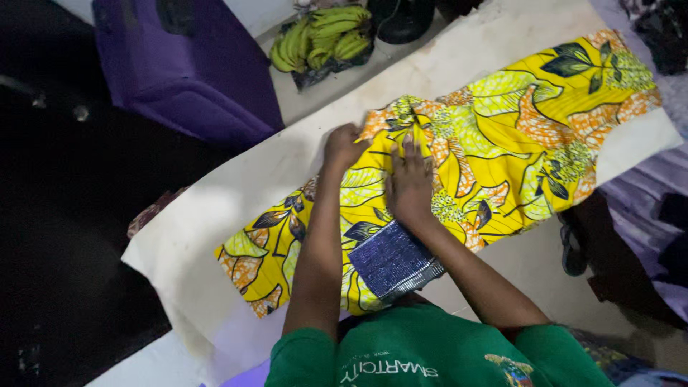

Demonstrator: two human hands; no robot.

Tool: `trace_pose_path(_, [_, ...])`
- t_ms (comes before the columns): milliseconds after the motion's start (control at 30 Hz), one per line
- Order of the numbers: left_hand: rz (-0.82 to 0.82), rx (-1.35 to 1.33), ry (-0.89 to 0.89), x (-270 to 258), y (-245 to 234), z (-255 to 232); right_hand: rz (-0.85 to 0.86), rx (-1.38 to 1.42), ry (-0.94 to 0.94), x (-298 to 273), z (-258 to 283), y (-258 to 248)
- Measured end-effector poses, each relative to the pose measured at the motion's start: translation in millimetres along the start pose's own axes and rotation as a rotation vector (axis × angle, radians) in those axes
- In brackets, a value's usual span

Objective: The person folds a yellow patterned cloth and a dark blue long-sleeved shirt on a white table. They smooth and align each item, fold them into compact rectangles, and place them on a nearby bed.

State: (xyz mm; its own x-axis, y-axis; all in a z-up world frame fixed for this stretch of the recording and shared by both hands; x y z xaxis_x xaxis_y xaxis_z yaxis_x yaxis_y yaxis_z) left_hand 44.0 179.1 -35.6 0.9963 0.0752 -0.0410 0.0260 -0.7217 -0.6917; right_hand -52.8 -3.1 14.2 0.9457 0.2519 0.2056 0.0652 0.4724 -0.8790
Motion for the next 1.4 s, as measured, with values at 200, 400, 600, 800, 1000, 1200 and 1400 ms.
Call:
trace_pose_path(200, [0.013,-0.008,-0.003,-18.8,-2.1,21.1,0.142,-0.068,-0.249,-40.3,58.4,30.4])
trace_pose_path(400, [0.301,-0.048,-0.095,-74.5,-34.1,72.5,0.119,-0.099,-0.267,-43.6,57.3,28.0])
trace_pose_path(600, [-0.020,0.018,-0.114,-104.0,-72.6,76.4,0.136,-0.219,-0.188,-43.6,66.6,33.7])
trace_pose_path(800, [0.164,0.170,-0.051,-128.4,-108.9,101.9,0.167,-0.186,-0.207,-90.2,136.1,73.3])
trace_pose_path(1000, [-0.076,0.220,-0.118,-178.7,-144.3,121.6,0.146,-0.115,-0.283,-146.3,192.8,94.4])
trace_pose_path(1200, [0.008,0.371,-0.184,-232.5,-179.7,154.6,0.081,-0.181,-0.214,-156.9,204.2,106.4])
trace_pose_path(1400, [-0.335,0.505,0.141,-271.5,-158.1,105.2,0.330,-0.170,-0.266,-203.7,248.8,131.9])
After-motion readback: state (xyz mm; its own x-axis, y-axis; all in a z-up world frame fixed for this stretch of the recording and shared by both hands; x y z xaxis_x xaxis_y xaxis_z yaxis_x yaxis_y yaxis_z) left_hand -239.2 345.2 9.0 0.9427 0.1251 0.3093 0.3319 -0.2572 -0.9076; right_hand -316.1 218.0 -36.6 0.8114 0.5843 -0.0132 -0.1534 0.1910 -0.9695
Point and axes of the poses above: each hand's wrist, its own x-axis towards the middle knuckle, its own y-axis out of the palm, z = x × y, the point moved 7 cm from there along x, towards the middle knuckle, and after that the axes turned 4 degrees about y, right-handed, at the moved point
